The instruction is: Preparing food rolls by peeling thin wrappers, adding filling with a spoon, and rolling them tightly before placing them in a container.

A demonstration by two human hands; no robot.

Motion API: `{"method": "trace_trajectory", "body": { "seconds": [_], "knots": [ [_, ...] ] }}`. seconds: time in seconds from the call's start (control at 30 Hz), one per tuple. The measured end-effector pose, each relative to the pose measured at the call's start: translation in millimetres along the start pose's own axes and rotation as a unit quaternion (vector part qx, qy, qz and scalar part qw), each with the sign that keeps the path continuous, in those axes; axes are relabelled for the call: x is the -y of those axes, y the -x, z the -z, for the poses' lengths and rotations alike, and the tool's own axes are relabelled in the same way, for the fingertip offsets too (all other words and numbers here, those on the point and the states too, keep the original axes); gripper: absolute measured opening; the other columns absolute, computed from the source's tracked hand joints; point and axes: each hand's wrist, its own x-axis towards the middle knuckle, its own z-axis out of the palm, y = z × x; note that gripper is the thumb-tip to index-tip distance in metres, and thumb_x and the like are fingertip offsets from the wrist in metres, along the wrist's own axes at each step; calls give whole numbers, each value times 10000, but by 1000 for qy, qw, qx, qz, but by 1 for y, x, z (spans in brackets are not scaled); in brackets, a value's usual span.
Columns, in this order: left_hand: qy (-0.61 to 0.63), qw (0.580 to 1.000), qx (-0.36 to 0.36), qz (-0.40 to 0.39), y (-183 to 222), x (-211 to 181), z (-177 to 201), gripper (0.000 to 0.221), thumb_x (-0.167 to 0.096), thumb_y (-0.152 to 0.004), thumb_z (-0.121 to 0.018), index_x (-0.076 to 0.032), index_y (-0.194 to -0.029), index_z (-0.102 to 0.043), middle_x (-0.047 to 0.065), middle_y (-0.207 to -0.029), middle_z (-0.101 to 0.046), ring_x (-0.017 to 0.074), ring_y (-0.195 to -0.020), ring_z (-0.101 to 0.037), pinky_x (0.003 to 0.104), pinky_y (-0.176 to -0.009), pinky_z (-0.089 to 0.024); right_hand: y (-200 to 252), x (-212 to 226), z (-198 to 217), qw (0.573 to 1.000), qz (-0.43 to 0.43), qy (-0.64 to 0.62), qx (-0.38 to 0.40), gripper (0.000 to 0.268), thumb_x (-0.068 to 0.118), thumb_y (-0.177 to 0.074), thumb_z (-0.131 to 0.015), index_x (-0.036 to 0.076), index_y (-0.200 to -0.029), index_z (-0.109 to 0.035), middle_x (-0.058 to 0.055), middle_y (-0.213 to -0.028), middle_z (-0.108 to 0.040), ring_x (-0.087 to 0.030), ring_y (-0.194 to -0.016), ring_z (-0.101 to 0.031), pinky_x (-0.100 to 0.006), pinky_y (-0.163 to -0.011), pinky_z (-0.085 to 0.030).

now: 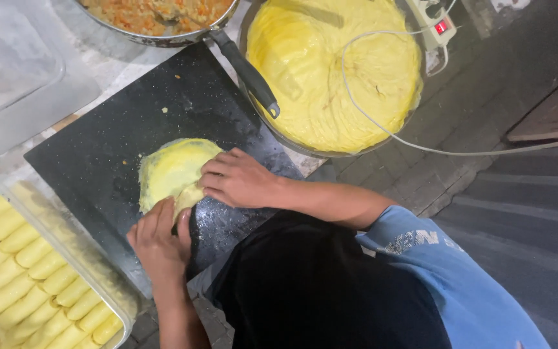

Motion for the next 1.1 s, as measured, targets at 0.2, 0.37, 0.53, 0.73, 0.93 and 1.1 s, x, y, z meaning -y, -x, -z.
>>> {"method": "trace_trajectory", "body": {
  "seconds": [0.2,0.37,0.53,0.73,0.93,1.1],
  "knots": [
    [39,997,-30,-58,-2,0,-14,351,-418,-943,-692,-167,-1188,-713,4,-1108,-686,205,-1021,-637,376,-944,-370,-4,8,3,1000,5,-16,0,239,346,-989,-547,181,-1093,-687,-4,-1037,-664,-181,-974,-632,-353,-825,-480],
    [57,997,-9,-53,2,6,-6,329,-405,-943,-685,-178,-1179,-713,8,-1100,-687,212,-1028,-628,388,-953,-355,1,-10,-8,990,72,-25,-118,161,253,-896,-684,135,-1003,-706,-64,-1025,-650,-282,-917,-650,-408,-714,-509],
    [37,999,-28,14,17,15,24,304,-403,-932,-698,-151,-1100,-722,23,-1065,-662,234,-947,-628,393,-819,-420,24,-27,-1,992,72,-39,-98,220,227,-822,-798,123,-1003,-729,-90,-1034,-645,-308,-934,-647,-416,-775,-521],
    [12,995,-89,36,39,33,14,145,-373,-941,-679,-236,-948,-725,-51,-915,-588,175,-831,-595,347,-760,-408,31,-15,1,996,21,70,-45,118,250,-855,-816,214,-953,-760,37,-756,-590,-187,-740,-634,-312,-680,-463],
    [-6,983,-182,-36,29,33,2,87,-179,-916,-657,-135,-842,-652,7,-592,-552,156,-557,-606,326,-784,-472,21,-5,-4,995,6,52,-83,97,138,-905,-763,129,-995,-731,-13,-821,-688,-215,-764,-684,-329,-704,-535],
    [-24,968,-228,-102,7,20,7,89,-140,-943,-618,-75,-918,-674,94,-754,-662,210,-722,-702,416,-881,-526,-1,15,-11,985,123,-20,-117,60,93,-927,-698,53,-970,-712,-120,-992,-685,-327,-1045,-669,-435,-945,-518]
  ]
}}
